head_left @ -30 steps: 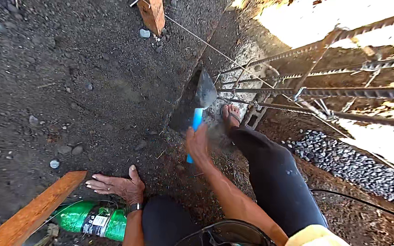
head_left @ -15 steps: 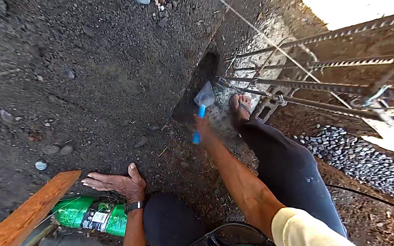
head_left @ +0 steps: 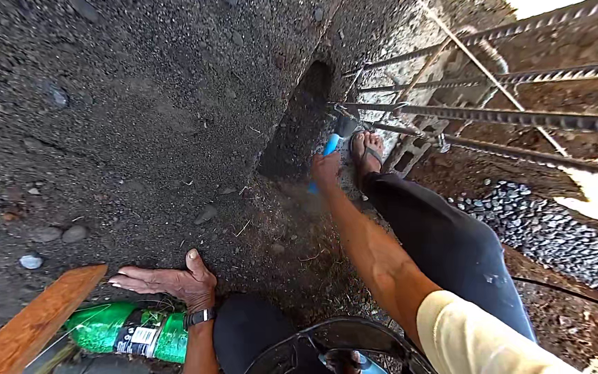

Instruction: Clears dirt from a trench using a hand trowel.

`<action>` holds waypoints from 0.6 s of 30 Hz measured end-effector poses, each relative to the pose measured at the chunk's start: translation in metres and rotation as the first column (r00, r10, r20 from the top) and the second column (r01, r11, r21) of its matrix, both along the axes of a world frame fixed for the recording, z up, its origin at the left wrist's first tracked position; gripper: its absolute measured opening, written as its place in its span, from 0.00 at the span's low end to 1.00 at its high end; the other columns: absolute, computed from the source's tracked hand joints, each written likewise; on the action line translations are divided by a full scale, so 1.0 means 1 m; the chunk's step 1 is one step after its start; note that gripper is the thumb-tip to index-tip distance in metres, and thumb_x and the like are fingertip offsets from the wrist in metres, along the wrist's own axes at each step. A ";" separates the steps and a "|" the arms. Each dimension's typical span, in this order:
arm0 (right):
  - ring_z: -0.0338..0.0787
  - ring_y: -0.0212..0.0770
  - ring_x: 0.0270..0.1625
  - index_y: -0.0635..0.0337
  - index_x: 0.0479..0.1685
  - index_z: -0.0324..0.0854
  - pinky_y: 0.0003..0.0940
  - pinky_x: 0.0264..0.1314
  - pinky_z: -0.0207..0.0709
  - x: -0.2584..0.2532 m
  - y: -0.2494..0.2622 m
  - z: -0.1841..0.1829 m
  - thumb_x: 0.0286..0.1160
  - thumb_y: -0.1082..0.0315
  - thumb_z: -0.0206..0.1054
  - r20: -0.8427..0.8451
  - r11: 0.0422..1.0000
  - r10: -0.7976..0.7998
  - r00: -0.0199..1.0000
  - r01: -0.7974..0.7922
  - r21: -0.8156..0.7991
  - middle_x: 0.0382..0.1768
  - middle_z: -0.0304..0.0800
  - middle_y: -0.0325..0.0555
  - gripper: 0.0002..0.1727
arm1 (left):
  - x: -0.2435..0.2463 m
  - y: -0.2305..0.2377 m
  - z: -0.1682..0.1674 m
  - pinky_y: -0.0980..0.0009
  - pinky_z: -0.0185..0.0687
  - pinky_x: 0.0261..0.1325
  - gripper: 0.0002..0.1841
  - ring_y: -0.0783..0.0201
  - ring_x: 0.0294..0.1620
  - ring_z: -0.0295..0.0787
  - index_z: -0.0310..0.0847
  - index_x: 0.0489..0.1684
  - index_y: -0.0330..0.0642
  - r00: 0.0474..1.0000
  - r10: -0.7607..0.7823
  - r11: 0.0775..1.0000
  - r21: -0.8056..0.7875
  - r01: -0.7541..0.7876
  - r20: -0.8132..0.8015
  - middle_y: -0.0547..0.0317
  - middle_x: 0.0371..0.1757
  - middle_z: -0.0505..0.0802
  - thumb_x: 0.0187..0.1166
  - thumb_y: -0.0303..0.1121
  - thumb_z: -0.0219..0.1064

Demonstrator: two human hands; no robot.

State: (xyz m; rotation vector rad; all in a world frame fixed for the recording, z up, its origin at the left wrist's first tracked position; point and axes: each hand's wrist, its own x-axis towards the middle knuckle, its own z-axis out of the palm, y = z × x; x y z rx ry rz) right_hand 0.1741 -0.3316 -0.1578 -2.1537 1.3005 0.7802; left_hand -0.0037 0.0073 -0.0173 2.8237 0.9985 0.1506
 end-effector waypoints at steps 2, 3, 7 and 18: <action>0.89 0.60 0.67 0.70 0.83 0.55 0.54 0.67 0.83 0.009 0.008 -0.001 0.87 0.57 0.56 -0.011 1.000 -0.005 1.000 0.005 -0.029 0.66 0.83 0.68 0.33 | -0.001 0.000 0.000 0.39 0.20 0.94 0.70 0.27 0.94 0.28 0.32 0.91 0.18 1.000 -0.002 1.000 -0.006 0.002 -0.001 0.15 0.91 0.40 0.66 0.81 0.45; 0.88 0.60 0.68 0.71 0.84 0.54 0.53 0.69 0.83 0.013 0.009 -0.004 0.88 0.58 0.56 -0.018 0.999 -0.010 1.000 0.009 -0.031 0.68 0.82 0.68 0.33 | 0.000 0.001 -0.001 0.39 0.20 0.94 0.70 0.27 0.94 0.28 0.32 0.91 0.17 1.000 -0.001 1.000 -0.003 0.001 0.001 0.16 0.91 0.41 0.65 0.82 0.46; 0.90 0.60 0.64 0.69 0.86 0.50 0.55 0.65 0.85 0.032 -0.001 -0.031 0.82 0.60 0.62 0.006 0.999 -0.043 0.999 0.043 -0.032 0.65 0.84 0.68 0.38 | 0.002 0.001 -0.001 0.39 0.21 0.94 0.70 0.27 0.94 0.29 0.34 0.90 0.17 1.000 0.000 1.000 -0.005 0.000 0.013 0.15 0.91 0.42 0.65 0.81 0.47; 0.93 0.64 0.51 0.61 0.82 0.58 0.66 0.52 0.85 -0.023 -0.041 0.001 0.78 0.60 0.65 0.034 0.948 0.306 0.952 -0.308 0.079 0.51 0.89 0.66 0.35 | 0.001 -0.002 0.001 0.41 0.22 0.94 0.69 0.28 0.95 0.29 0.34 0.91 0.18 1.000 0.001 1.000 0.002 -0.001 0.005 0.17 0.91 0.42 0.67 0.80 0.47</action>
